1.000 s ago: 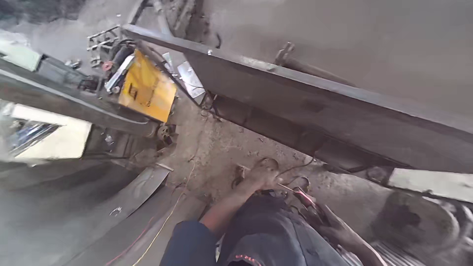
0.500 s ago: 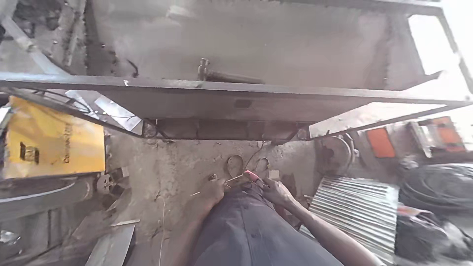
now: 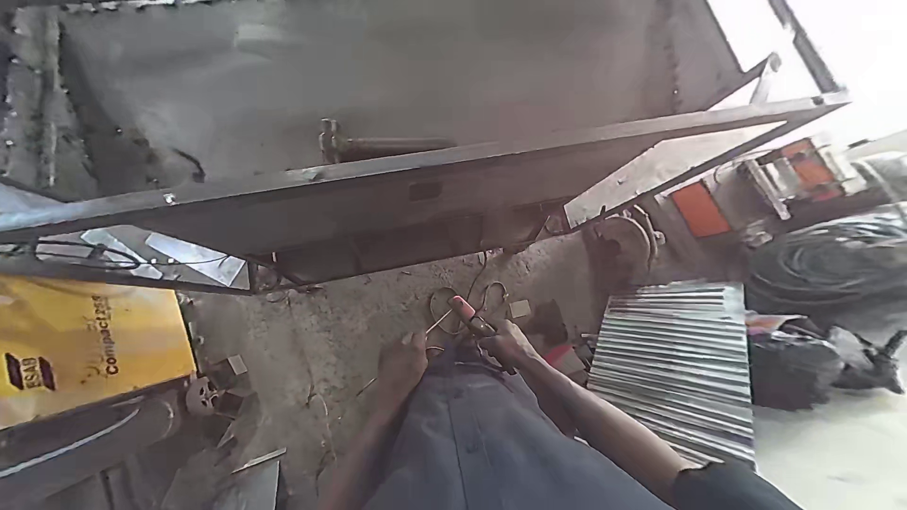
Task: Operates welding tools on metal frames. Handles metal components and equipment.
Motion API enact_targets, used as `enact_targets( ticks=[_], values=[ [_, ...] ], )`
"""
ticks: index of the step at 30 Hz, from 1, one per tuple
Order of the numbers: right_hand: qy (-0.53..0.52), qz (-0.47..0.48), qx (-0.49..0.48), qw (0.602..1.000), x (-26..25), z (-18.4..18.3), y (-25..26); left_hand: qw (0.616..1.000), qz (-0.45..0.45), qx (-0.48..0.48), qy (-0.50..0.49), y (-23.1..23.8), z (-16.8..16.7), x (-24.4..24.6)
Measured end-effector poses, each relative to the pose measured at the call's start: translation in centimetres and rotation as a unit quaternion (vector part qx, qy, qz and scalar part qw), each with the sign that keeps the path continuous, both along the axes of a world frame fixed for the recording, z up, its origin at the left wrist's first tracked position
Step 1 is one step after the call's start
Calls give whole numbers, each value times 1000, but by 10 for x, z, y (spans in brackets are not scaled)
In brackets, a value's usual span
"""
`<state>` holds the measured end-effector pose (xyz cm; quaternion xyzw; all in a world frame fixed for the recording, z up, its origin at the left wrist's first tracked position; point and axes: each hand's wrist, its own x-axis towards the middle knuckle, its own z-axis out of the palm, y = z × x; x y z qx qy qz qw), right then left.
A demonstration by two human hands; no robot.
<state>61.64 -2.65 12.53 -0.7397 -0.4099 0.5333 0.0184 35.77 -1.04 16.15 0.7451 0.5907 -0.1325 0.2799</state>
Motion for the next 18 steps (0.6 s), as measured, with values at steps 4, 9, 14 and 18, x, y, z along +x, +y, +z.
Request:
enact_targets(
  ticks=[4, 9, 14, 18],
  values=[
    [-11, 6, -15, 1000, 16, 2, 3, 999, -15, -20, 36, 4, 1, 27],
    [74, -83, -20, 994, 66, -31, -7, 996, -68, -15, -48, 42, 25, 56],
    [206, -323, 64, 921, 131, -51, -20, 867, -65, 450, -204, 138, 121, 42],
    [42, -317, 130, 939, 171, -87, 9, 873, -9, 476, -108, 252, 144, 8]
  ],
)
